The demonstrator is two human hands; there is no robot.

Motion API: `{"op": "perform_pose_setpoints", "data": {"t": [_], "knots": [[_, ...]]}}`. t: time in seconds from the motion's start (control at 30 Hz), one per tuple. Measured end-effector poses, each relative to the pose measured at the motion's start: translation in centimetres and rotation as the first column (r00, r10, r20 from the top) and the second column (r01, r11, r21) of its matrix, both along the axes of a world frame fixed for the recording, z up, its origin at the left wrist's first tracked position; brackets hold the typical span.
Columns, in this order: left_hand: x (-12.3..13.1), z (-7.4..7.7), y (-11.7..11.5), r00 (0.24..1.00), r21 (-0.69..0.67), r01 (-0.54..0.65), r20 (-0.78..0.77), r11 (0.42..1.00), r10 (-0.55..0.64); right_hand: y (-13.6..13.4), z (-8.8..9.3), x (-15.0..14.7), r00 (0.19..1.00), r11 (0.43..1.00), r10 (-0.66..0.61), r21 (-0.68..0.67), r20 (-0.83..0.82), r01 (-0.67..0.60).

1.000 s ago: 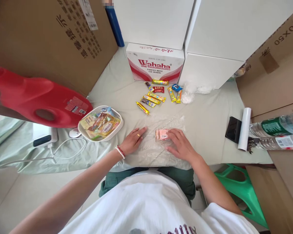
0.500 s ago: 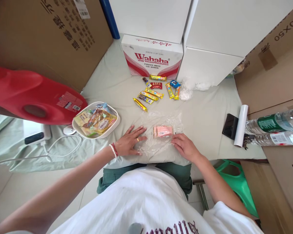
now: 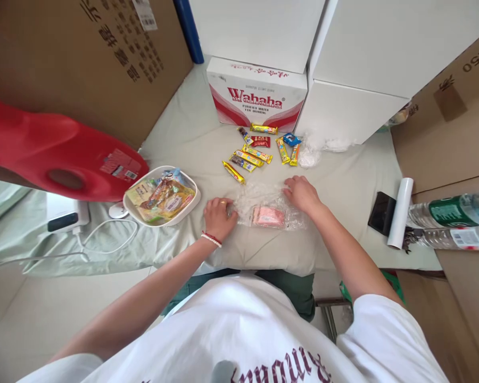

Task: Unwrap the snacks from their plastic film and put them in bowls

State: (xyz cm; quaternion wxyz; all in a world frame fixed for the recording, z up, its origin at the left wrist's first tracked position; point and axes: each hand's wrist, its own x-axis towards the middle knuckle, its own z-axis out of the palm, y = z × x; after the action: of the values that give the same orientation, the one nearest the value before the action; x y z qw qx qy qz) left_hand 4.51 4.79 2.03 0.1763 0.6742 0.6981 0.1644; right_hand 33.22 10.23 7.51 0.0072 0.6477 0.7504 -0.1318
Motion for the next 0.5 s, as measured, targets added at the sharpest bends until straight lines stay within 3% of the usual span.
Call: {"op": "perform_pose_setpoints", "data": {"t": [0.1, 0.27, 0.4, 0.5], "knots": [[0.8, 0.5, 0.2, 0.999, -0.009, -0.048, -0.016, 0.999, 0.048, 2.0, -0.7, -2.8, 0.995, 0.995, 0.095, -0.033, -0.034, -0.097], [1.6, 0.5, 0.9, 0.992, -0.046, -0.013, -0.127, 0.999, 0.007, 2.9, -0.4, -5.7, 0.99, 0.973, 0.104, -0.198, -0.094, -0.121], [1.6, 0.0, 1.3, 0.993, -0.059, -0.016, -0.116, 0.998, 0.009, -0.5, 1.1, -6.0, 0.926, 0.928, 0.325, -0.126, -0.191, -0.351], [1.1, -0.4, 1.5, 0.998, -0.034, 0.022, -0.062, 0.999, -0.024, -4.8, 1.2, -6.1, 0.892, 0.887, 0.446, -0.095, -0.08, -0.452]]}}
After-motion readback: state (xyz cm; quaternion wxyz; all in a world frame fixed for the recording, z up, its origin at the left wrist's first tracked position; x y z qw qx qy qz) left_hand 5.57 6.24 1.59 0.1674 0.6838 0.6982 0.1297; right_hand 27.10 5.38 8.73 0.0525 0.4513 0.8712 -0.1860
